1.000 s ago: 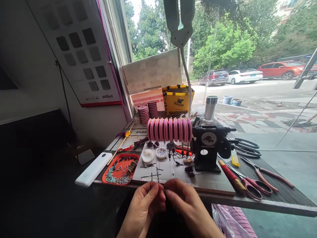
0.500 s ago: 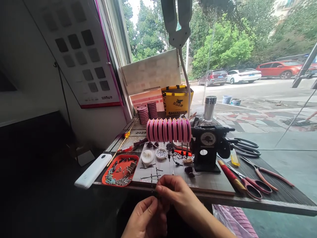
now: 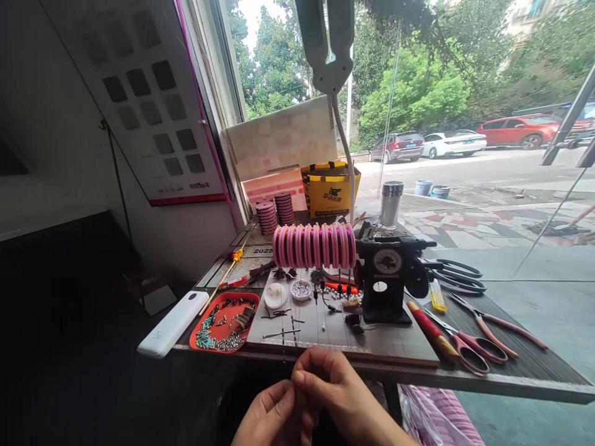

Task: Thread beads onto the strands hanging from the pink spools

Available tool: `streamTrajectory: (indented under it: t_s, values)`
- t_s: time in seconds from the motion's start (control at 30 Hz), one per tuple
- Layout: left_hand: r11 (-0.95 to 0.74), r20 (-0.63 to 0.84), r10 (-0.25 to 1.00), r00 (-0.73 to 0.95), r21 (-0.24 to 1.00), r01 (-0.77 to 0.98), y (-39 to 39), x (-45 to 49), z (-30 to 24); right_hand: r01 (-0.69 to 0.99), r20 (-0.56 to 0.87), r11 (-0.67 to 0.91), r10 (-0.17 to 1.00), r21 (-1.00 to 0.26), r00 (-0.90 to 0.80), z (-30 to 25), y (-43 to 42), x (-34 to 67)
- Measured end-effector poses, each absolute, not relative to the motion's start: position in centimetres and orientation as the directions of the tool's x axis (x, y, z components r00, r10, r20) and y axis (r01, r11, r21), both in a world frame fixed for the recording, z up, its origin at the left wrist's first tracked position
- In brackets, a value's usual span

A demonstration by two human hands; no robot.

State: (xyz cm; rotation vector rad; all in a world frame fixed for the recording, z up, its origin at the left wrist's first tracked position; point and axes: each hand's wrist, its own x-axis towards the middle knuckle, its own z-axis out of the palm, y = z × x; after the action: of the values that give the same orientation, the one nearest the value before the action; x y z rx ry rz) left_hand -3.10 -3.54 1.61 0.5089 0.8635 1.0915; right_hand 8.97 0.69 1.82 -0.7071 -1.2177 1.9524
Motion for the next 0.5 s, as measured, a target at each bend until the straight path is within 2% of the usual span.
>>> streamTrajectory:
  t_s: [0.17, 0.33, 0.4, 0.47, 0.5]
  values:
    - [0.382, -0.358, 0.920, 0.157, 0.741, -0.552, -3.6, -2.9, 1.9, -0.298, -0.090, -0.326, 0.796, -0.897, -0.599, 1.3, 0.6, 8.8]
    - [0.315, -0.297, 0.947, 0.126, 0.771, -0.553, -3.0, -2.7, 1.3, -0.273, -0.124, -0.333, 0.808, -0.902, -0.575, 1.5, 0.7, 8.8]
    - [0.269, -0.260, 0.961, 0.096, 0.799, -0.538, -2.6, -2.5, 1.1, -0.197, -0.076, -0.200, 0.860, -0.960, -0.504, 2.4, 1.3, 9.4]
    - [0.180, -0.193, 0.981, 0.020, 0.865, -0.468, -2.1, -2.3, 0.7, -0.003, 0.069, 0.072, 0.947, -0.997, -0.314, 3.8, 2.6, 10.1]
    - [0.112, -0.138, 0.990, -0.036, 0.911, -0.396, -1.8, -2.3, 0.5, 0.123, 0.166, 0.194, 0.964, -0.973, -0.207, 4.5, 3.4, 10.4]
